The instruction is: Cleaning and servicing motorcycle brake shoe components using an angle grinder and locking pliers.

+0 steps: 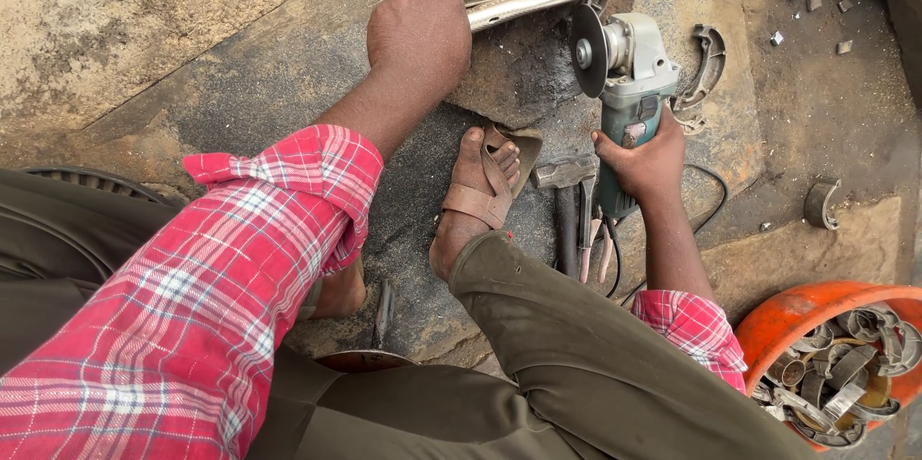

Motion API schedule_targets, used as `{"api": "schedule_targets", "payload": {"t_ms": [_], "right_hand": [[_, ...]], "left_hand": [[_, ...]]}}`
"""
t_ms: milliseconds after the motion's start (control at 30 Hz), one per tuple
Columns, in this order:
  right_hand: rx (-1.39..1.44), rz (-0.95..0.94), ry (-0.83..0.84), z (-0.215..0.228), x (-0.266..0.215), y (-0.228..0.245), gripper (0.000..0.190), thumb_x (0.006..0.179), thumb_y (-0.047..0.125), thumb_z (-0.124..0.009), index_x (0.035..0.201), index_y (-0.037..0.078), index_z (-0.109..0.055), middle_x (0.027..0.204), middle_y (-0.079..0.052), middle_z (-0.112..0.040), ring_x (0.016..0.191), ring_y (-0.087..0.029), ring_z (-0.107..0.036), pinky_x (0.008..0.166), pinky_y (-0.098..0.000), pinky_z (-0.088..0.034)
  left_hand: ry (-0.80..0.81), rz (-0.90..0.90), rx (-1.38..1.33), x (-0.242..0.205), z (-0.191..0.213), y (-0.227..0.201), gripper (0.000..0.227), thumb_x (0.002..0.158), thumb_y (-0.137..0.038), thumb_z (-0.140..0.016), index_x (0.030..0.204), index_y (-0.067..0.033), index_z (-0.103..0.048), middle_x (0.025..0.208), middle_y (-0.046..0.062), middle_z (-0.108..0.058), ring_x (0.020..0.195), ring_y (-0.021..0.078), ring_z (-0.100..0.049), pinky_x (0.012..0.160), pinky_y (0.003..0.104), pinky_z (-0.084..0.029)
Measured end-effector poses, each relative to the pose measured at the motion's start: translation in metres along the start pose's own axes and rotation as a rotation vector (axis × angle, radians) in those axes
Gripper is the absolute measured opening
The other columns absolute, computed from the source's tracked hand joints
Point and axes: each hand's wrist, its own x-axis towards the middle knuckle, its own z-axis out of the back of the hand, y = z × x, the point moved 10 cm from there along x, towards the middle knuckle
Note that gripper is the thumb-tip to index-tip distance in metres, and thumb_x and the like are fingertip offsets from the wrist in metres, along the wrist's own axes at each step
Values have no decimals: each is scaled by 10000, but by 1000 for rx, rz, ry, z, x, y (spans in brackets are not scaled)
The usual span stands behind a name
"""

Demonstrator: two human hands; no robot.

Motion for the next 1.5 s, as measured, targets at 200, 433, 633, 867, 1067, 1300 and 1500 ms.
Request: {"api": "schedule_targets", "payload": {"t_ms": [200,433,633,867,1067,1300,1500], "right_hand": [[35,31,-1,0,0,1,522,715,222,-903,1115,2,-649,996,-125,-755,883,-203,-742,841,-364,-600],[16,31,-5,1,0,-1,524,715,225,-907,1113,0,-651,992,-125,-755,884,-202,-740,841,-360,-595],[22,2,-3,1,0,0,524,706,231,-906,1105,2,-654,984,-123,-756,869,-199,-743,827,-361,-599],[-2,-13,12,1,0,-2,515,708,236,-906,1097,7,-658,973,-126,-754,859,-199,-743,808,-365,-601],[129,-56,77,2,-4,8,566,732,266,-872,1158,-1,-612,967,-127,-736,815,-231,-748,765,-393,-635],[960,-244,149,-8,-33,-42,823,969,769,-361,1285,28,-533,926,-171,-690,789,-289,-731,719,-450,-636],[1082,-258,83,1,-65,-63,815,1002,743,-423,1343,10,-532,962,-184,-686,800,-293,-718,730,-443,-623]], "left_hand": [[25,4,-16,-3,5,0,731,937,-161,-629,1553,59,-302,855,192,-737,724,287,-759,562,456,-621],[6,-8,-11,-3,6,-1,726,938,-166,-641,1547,59,-315,841,196,-734,707,290,-756,554,460,-620],[-11,-20,17,-3,5,-1,747,927,-184,-655,1543,63,-314,836,191,-729,707,283,-752,543,454,-619],[-24,-22,26,-2,2,-1,749,928,-199,-663,1537,69,-320,826,192,-725,680,276,-748,501,449,-610],[80,-2,45,-9,12,-3,745,962,-198,-641,1573,35,-284,808,180,-718,654,262,-735,497,434,-612],[215,21,66,-12,18,-5,774,961,-208,-652,1588,23,-260,737,136,-680,566,211,-673,468,384,-597],[111,0,179,-13,24,-7,815,1016,-564,-576,1529,42,-393,682,99,-641,494,175,-602,405,349,-517]]}}
